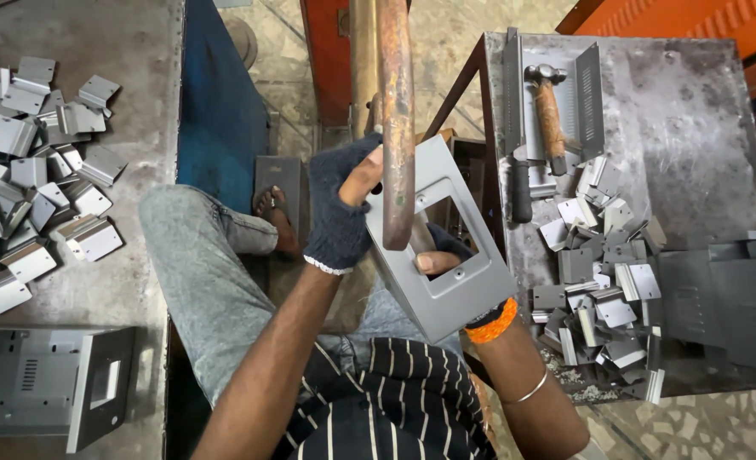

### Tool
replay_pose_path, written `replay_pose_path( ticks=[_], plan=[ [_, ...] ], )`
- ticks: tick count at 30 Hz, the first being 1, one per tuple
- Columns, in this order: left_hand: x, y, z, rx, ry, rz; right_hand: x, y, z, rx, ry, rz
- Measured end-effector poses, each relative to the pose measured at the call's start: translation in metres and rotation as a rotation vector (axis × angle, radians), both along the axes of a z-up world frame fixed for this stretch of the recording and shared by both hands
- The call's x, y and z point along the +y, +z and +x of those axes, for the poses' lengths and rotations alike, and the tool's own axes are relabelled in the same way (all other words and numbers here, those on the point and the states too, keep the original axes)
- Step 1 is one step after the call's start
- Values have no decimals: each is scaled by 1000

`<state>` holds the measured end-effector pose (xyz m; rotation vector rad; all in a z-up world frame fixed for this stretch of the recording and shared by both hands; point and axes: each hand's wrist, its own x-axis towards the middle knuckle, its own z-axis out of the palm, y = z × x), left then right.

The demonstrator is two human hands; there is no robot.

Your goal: The person assembles and spot-welds metal components into a larger housing unit.

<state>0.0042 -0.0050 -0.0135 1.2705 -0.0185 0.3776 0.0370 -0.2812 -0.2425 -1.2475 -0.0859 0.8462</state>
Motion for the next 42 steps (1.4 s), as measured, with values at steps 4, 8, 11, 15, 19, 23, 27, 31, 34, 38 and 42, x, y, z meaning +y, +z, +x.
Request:
replay_pose_path(
  ticks=[4,8,11,15,19,23,27,31,34,38,42],
  plan=[
    [2,-1,3,-16,42,123,-1,-6,-2,1,-4,-4],
    [4,2,2,-67,34,186,37,74,-10,-2,-6,-7],
    [4,-1,1,-18,20,145,57,139,-28,-2,-7,-10],
    [2,1,-2,-25,68,167,61,156,-35,4,-8,-15],
    [1,-32,10,-10,35,91,63,159,-28,-7,-17,-11],
    [4,-34,12,-5,-128,-25,66,170,-19,-50,-24,-14],
    [0,-2,5,175,98,110,62,172,-28,-81,-16,-22],
    [-5,13,-1,-21,177,48,48,168,-28,-133,-24,-21],
    [-11,3,-14,-59,322,150,39,174,-36,-638,-85,-259],
    [-20,9,-31,-112,519,112,66,255,-53,-56,-630,363],
    [-9,15,-46,35,530,168,72,227,-39,-543,-619,44]
  ],
)
